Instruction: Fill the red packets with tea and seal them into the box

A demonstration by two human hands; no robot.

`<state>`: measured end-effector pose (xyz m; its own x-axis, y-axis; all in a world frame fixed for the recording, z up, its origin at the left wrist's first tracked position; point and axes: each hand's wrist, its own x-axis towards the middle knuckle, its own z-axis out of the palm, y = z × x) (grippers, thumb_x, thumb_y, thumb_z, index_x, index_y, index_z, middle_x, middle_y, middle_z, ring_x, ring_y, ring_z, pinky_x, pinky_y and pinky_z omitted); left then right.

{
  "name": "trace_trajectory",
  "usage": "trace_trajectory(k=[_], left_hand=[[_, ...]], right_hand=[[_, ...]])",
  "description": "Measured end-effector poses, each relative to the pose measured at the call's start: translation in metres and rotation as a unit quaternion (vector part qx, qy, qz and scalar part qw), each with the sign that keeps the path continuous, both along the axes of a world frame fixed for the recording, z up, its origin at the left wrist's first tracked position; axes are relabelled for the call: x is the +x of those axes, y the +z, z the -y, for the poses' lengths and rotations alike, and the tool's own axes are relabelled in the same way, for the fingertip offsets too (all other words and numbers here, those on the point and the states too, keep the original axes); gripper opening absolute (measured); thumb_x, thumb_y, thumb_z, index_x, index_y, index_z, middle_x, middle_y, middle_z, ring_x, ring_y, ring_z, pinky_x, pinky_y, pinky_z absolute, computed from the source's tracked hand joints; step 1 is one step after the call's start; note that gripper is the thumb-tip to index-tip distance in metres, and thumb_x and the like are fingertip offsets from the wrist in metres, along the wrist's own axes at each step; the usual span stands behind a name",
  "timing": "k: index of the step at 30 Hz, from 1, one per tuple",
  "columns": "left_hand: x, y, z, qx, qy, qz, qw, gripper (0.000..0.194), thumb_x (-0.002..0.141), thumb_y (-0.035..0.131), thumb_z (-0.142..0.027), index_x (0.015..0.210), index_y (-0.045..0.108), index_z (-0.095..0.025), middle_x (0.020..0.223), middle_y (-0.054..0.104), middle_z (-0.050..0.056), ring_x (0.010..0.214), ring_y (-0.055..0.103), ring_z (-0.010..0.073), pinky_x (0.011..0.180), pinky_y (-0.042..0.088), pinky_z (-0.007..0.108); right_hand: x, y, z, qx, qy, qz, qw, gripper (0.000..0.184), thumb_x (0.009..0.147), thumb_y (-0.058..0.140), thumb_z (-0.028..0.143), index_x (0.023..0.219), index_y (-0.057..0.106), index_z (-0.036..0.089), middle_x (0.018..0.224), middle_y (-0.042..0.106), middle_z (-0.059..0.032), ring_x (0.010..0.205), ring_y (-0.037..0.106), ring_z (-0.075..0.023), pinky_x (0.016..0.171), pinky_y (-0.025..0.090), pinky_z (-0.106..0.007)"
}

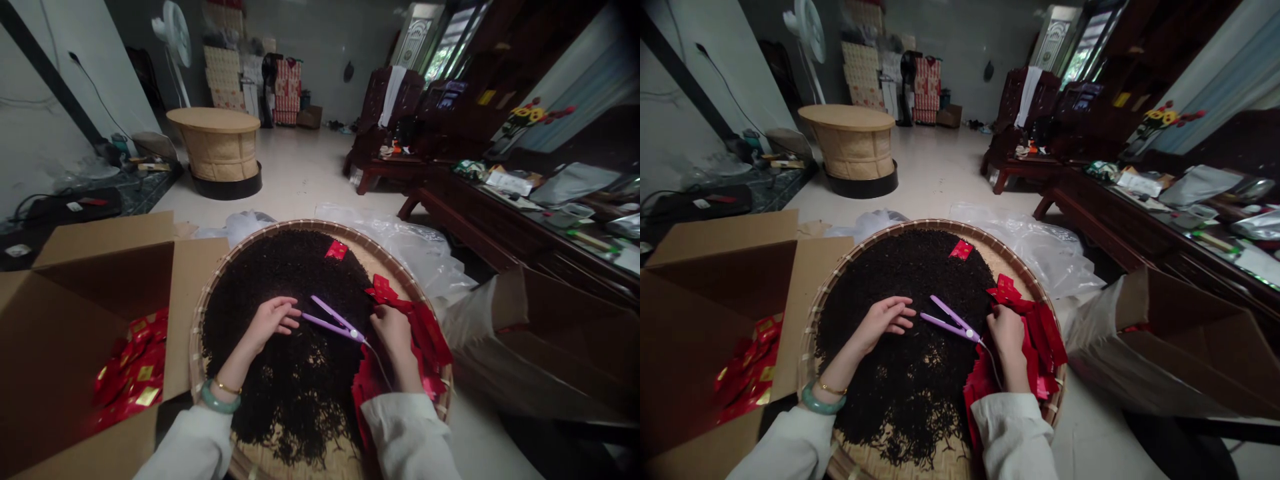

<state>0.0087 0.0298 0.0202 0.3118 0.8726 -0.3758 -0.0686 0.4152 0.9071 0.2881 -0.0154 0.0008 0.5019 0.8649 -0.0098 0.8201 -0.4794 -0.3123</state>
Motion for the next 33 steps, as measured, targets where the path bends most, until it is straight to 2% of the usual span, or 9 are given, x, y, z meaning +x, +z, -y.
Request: trace_trajectory(k=[3, 7, 11, 14, 17, 20, 25, 27, 33], left_hand=[[0.000, 0.000, 0.001, 0.003, -0.009, -0.008, 1.000, 0.029, 0.078, 0.063, -0.034, 0.099, 0.061, -0.014, 0.087, 0.072, 0.010, 0.061, 0.067, 0.0132, 0.050, 0.050, 0.019], [0.001, -0.001, 0.002, 0.022, -0.038, -0.019, 0.999, 0.033, 0.076, 0.065, -0.035, 0.100, 0.061, -0.014, 0.090, 0.072, 0.011, 0.066, 0.068, 0.0150, 0.053, 0.051, 0.021], [0.002, 0.003, 0.005, 0.043, -0.073, -0.009, 0.996, 0.042, 0.071, 0.070, -0.034, 0.107, 0.059, -0.015, 0.103, 0.070, 0.014, 0.082, 0.068, 0.0188, 0.059, 0.052, 0.022], [0.001, 0.007, 0.008, 0.056, -0.109, 0.028, 0.992, 0.050, 0.068, 0.074, -0.034, 0.113, 0.058, -0.017, 0.108, 0.069, 0.012, 0.091, 0.066, 0.0206, 0.063, 0.053, 0.024], [-0.001, 0.007, 0.009, 0.056, -0.168, 0.045, 0.983, 0.046, 0.070, 0.071, -0.042, 0.105, 0.064, -0.013, 0.091, 0.072, 0.010, 0.076, 0.066, 0.0182, 0.057, 0.051, 0.023], [-0.002, 0.005, 0.010, 0.053, -0.192, 0.026, 0.980, 0.040, 0.072, 0.068, -0.047, 0.087, 0.069, -0.010, 0.072, 0.071, 0.007, 0.059, 0.063, 0.0146, 0.050, 0.048, 0.022], [-0.004, 0.005, 0.008, 0.040, -0.221, 0.013, 0.974, 0.038, 0.070, 0.069, -0.048, 0.073, 0.069, -0.010, 0.063, 0.067, 0.005, 0.053, 0.060, 0.0134, 0.046, 0.047, 0.021], [-0.005, 0.004, 0.006, 0.041, -0.190, 0.011, 0.981, 0.038, 0.070, 0.069, -0.048, 0.073, 0.069, -0.010, 0.061, 0.066, 0.004, 0.051, 0.059, 0.0121, 0.044, 0.046, 0.020], [-0.006, 0.001, -0.002, 0.081, 0.000, 0.011, 0.997, 0.036, 0.064, 0.074, -0.041, 0.079, 0.065, -0.010, 0.062, 0.064, 0.001, 0.049, 0.054, 0.0089, 0.040, 0.042, 0.017]], right_hand=[[-0.014, 0.010, 0.007, 0.117, 0.049, -0.052, 0.991, 0.025, 0.079, 0.051, 0.025, 0.092, 0.072, 0.019, 0.092, 0.074, -0.0097, 0.081, 0.068, -0.0229, 0.074, 0.049, -0.030], [-0.043, 0.036, 0.017, 0.273, 0.155, -0.117, 0.942, 0.028, 0.081, 0.049, 0.032, 0.094, 0.071, 0.019, 0.091, 0.073, -0.0092, 0.081, 0.067, -0.0218, 0.076, 0.051, -0.033], [-0.070, 0.055, 0.026, 0.353, 0.144, -0.205, 0.902, 0.021, 0.080, 0.056, 0.033, 0.087, 0.071, 0.021, 0.085, 0.073, -0.0080, 0.076, 0.066, -0.0207, 0.074, 0.052, -0.033], [-0.087, 0.051, 0.028, 0.308, 0.110, -0.380, 0.865, 0.022, 0.075, 0.063, 0.037, 0.086, 0.070, 0.019, 0.080, 0.073, -0.0069, 0.067, 0.065, -0.0193, 0.061, 0.053, -0.031], [-0.101, 0.039, 0.026, 0.227, 0.104, -0.523, 0.815, 0.025, 0.068, 0.069, 0.038, 0.083, 0.070, 0.018, 0.075, 0.073, -0.0058, 0.060, 0.063, -0.0172, 0.050, 0.051, -0.027], [-0.108, 0.031, 0.025, 0.181, 0.097, -0.581, 0.788, 0.026, 0.062, 0.073, 0.036, 0.080, 0.069, 0.018, 0.068, 0.071, -0.0042, 0.052, 0.058, -0.0142, 0.041, 0.045, -0.022], [-0.092, 0.029, 0.027, 0.149, 0.087, -0.601, 0.780, 0.030, 0.058, 0.076, 0.039, 0.075, 0.066, 0.017, 0.060, 0.065, -0.0005, 0.047, 0.053, -0.0110, 0.038, 0.039, -0.019], [-0.081, 0.029, 0.031, 0.115, 0.108, -0.598, 0.785, 0.028, 0.060, 0.076, 0.038, 0.074, 0.065, 0.016, 0.058, 0.062, 0.0017, 0.047, 0.052, -0.0100, 0.041, 0.039, -0.019], [-0.071, 0.027, 0.044, -0.059, 0.263, -0.522, 0.809, 0.010, 0.068, 0.070, 0.027, 0.070, 0.071, 0.017, 0.063, 0.068, 0.0000, 0.056, 0.059, -0.0131, 0.052, 0.044, -0.022]])
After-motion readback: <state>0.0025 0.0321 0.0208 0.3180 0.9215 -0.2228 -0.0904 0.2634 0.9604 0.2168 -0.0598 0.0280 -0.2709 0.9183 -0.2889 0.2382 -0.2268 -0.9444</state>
